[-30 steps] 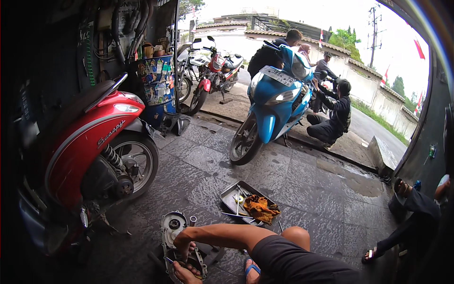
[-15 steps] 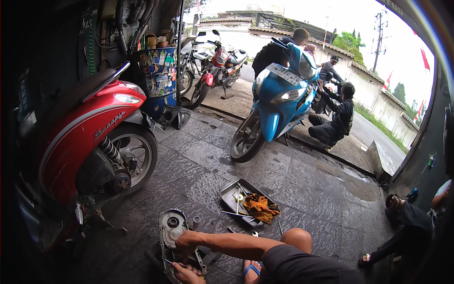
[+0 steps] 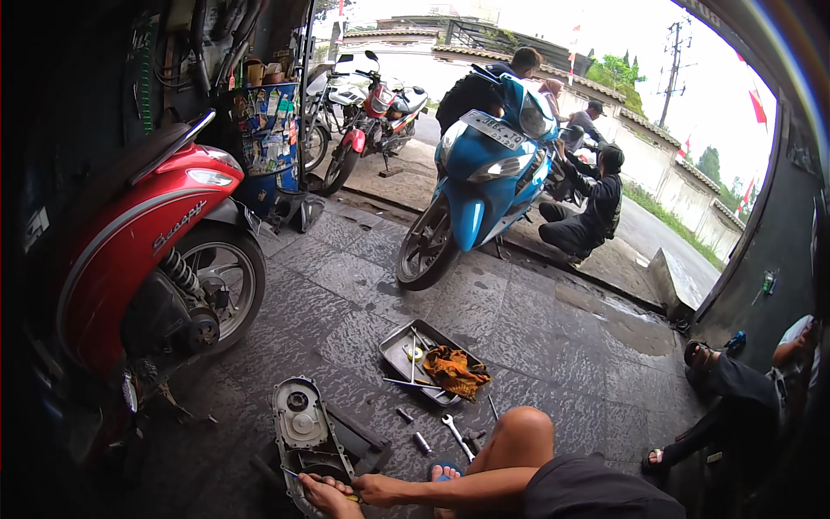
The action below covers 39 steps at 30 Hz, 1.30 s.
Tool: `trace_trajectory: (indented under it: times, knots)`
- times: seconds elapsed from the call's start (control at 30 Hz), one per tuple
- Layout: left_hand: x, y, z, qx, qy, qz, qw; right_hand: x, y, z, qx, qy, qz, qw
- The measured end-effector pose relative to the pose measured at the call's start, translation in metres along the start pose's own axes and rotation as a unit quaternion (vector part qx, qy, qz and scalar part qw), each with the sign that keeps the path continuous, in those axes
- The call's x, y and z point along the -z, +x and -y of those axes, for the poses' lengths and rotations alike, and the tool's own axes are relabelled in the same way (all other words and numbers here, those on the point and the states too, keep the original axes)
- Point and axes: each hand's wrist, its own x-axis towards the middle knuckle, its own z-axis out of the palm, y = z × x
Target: The person cleans a motorcycle engine component with a cloth and then uses a screwdriver to tighten screws on the housing.
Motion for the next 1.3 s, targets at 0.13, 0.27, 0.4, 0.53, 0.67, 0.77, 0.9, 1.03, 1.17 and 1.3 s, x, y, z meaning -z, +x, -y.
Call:
trace_trajectory:
  times: [0.13,0.27,0.4,0.53,0.67,0.77,0.9,1.03,1.17,1.3]
  knots:
    - [-0.001,-0.028,-0.020,0.081,-0.001,0.041,0.996,0.028,0.004,0.004,0.156,-0.232,-0.088,0.956]
    - [0.010,-0.015,-0.010,0.101,0.031,0.122,0.987,0.066,0.054,0.030,0.111,-0.370,0.004,0.922]
    - [0.011,-0.008,-0.005,0.079,0.010,0.106,0.991,0.080,0.082,0.064,0.132,-0.456,0.061,0.878]
    - [0.017,-0.023,-0.015,-0.025,0.112,0.017,0.993,0.070,0.067,0.116,0.112,-0.530,0.168,0.823]
    - [0.006,-0.044,-0.022,-0.018,0.173,-0.021,0.984,0.077,0.086,0.110,0.088,-0.553,0.138,0.817]
    - [0.005,-0.044,-0.024,-0.019,0.162,-0.035,0.986,0.070,0.106,0.109,0.102,-0.580,0.122,0.799]
    - [-0.001,-0.044,-0.021,-0.020,0.170,-0.050,0.984,0.073,0.116,0.108,0.132,-0.608,0.090,0.778]
    - [0.004,-0.038,-0.022,-0.011,0.172,-0.077,0.982,0.067,0.107,0.123,0.105,-0.592,0.137,0.787]
    - [-0.001,-0.049,-0.025,-0.030,0.139,-0.053,0.988,0.069,0.092,0.130,0.037,-0.569,0.192,0.799]
    - [0.000,-0.044,-0.021,-0.036,0.112,-0.019,0.993,0.078,0.096,0.128,-0.004,-0.497,0.232,0.836]
